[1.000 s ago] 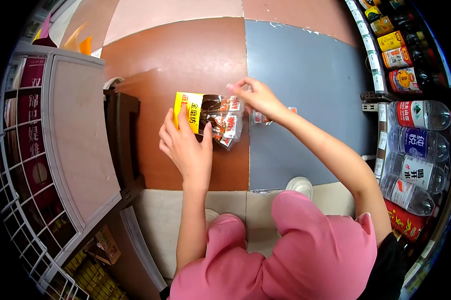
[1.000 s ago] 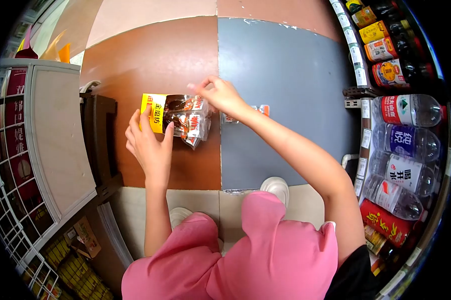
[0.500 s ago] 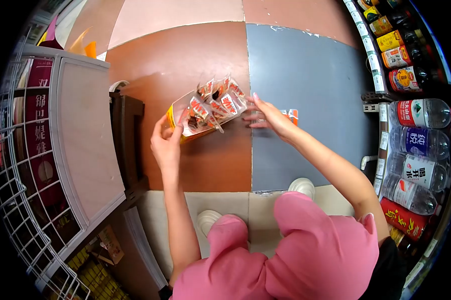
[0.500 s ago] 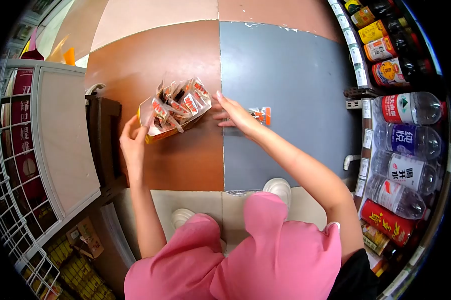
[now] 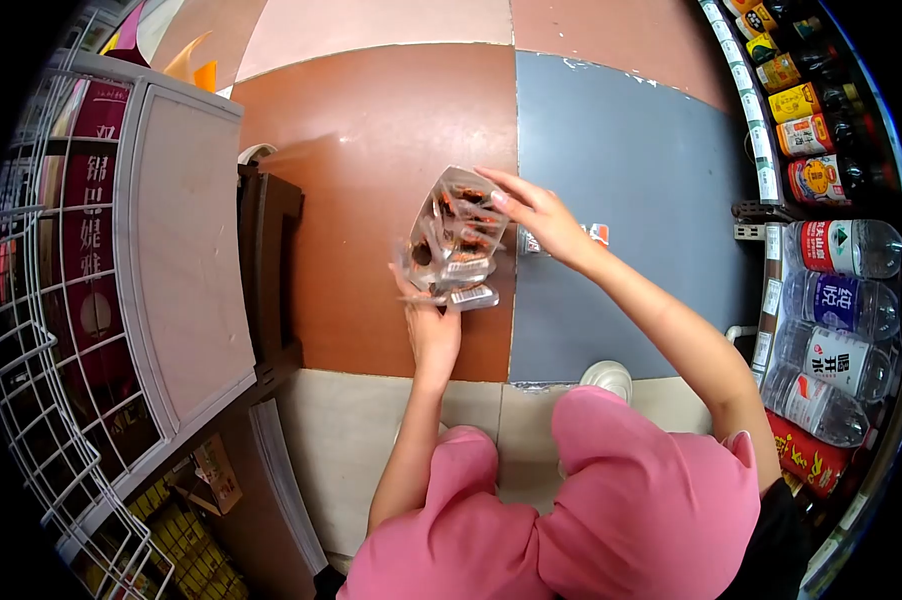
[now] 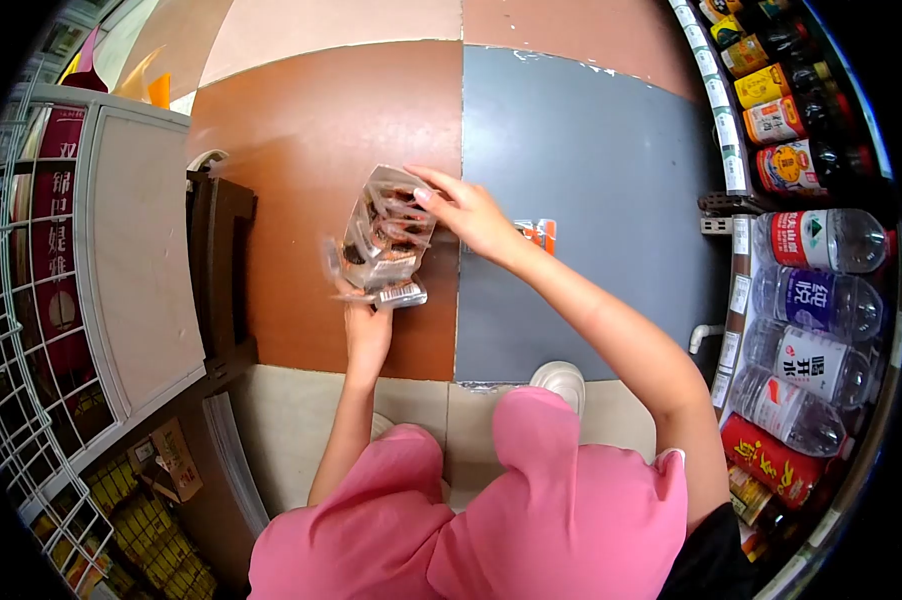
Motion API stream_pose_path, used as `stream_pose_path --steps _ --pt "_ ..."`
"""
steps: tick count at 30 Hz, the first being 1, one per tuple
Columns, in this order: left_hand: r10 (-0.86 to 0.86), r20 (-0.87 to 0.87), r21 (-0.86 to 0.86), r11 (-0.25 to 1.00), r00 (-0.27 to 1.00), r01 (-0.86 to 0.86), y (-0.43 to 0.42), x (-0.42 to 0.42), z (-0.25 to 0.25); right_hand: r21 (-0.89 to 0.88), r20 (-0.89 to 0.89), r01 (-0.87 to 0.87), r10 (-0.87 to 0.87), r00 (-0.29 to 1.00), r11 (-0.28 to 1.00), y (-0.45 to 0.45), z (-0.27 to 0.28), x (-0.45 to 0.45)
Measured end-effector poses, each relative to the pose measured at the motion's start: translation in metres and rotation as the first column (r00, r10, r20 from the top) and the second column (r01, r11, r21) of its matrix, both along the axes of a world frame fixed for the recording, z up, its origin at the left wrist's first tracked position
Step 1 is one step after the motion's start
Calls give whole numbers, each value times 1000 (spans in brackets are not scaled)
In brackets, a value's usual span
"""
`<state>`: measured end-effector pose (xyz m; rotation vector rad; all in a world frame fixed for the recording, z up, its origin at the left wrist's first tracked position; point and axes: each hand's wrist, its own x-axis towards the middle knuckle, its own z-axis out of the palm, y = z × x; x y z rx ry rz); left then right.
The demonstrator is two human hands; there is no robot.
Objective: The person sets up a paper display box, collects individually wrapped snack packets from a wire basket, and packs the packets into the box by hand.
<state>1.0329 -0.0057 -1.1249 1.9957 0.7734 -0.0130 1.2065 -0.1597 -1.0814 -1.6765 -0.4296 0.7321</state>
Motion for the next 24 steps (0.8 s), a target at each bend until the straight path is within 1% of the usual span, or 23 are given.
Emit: stream_pose_path --steps 1,2,3,6,7,9,10,11,12,14,15,18,19,22,23,24 --pt "-62 77 188 981 995 46 0 -3 -7 8 95 -6 5 995 1000 2 2 -5" --pt "-136 139 373 925 981 75 0 -6 -14 16 189 -13 10 982 1000 4 3 -11" --pt "-85 137 229 972 987 52 -2 -3 -2 76 231 -8 -10 973 997 7 2 -16" --pt "52 312 -55 998 949 -37 -9 6 16 -2 463 15 -13 886 1000 6 3 -25" --pt "47 312 -30 999 949 -40 -11 6 17 9 475 8 -11 880 1000 5 2 -28" --pt "38 315 21 999 948 -46 -13 7 19 -25 591 -50 55 805 998 3 10 -35" --pt "64 341 -46 998 938 -52 -13 9 19 -44 644 -77 87 760 996 3 12 -37" --pt "92 366 -113 992 926 -54 -13 10 19 -111 650 -124 166 742 986 2 11 -37" --pt "120 388 -179 982 914 -54 -12 11 19 -162 682 -132 208 701 978 2 11 -38" --pt "130 463 -195 980 877 -42 -10 13 11 -264 735 -138 291 612 955 2 13 -38" --pt "135 500 -202 979 856 -36 -9 15 7 -259 724 -119 274 633 959 4 14 -38" --pt "117 557 -228 974 822 16 -5 21 3 -167 675 -3 116 728 986 11 6 -35" --pt "194 573 -334 943 797 10 -8 25 5 -119 657 33 54 752 992 14 7 -35" --pt "38 546 -179 981 837 72 -8 31 2 -91 675 70 10 738 993 18 3 -33" --pt "10 536 -107 993 844 56 -11 32 2 -64 692 157 -70 718 985 21 4 -34" --pt "-15 525 -35 999 851 39 -15 35 5 -45 686 164 -89 722 985 22 2 -33"
